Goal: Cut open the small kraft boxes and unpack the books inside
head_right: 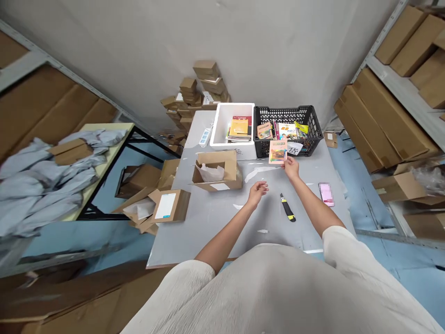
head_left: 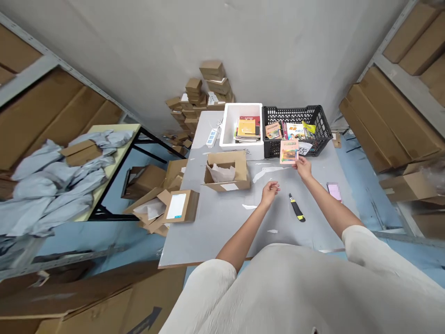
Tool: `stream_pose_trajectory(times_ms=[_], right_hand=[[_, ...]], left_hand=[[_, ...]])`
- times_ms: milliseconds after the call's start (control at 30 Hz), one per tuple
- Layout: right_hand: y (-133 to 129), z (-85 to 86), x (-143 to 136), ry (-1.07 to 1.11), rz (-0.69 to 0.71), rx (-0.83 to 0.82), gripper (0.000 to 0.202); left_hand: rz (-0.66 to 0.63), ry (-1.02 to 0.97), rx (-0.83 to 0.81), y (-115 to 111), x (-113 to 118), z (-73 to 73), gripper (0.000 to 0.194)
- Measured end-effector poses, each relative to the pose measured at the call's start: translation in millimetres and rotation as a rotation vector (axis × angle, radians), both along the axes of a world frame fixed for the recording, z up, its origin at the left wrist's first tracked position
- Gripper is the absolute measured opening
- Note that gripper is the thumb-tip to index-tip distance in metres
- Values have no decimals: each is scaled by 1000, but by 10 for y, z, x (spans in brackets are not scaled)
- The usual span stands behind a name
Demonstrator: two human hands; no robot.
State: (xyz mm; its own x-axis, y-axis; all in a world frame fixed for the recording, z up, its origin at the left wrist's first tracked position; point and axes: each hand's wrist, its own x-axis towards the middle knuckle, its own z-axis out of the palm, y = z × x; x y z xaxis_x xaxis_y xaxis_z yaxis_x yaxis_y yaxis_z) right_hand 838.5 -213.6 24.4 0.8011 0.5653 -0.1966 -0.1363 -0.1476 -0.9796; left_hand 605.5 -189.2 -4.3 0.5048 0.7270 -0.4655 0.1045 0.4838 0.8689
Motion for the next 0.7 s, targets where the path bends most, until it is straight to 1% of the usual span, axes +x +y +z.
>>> stream_pose_trajectory(times_ms=[67, 167, 233, 333, 433, 533, 600, 700], right_hand=[[397, 52, 219, -1, 8, 7, 30], [886, 70, 400, 32, 16, 12, 22], [1111, 51, 451, 60, 8, 5, 18], [1315, 6, 488, 105, 7, -3, 20], [1405, -28, 517, 153, 54, 28, 31], [1386, -43, 541, 181, 76, 50, 41], [1301, -46, 539, 191, 82, 45, 40], [1081, -41, 489, 202, 115, 4, 31]], left_hand=[[23, 21, -18, 21, -62, -30, 29], [74, 54, -32, 95, -147, -58, 26], [98, 68, -34, 176, -159, -53, 25], [100, 65, -16, 315, -103, -21, 24], [82, 49, 12, 420, -11, 11, 24], [64, 44, 16, 459, 48, 18, 23], [53, 54, 8, 455, 59, 8, 22], [37, 63, -6, 427, 48, -11, 22]])
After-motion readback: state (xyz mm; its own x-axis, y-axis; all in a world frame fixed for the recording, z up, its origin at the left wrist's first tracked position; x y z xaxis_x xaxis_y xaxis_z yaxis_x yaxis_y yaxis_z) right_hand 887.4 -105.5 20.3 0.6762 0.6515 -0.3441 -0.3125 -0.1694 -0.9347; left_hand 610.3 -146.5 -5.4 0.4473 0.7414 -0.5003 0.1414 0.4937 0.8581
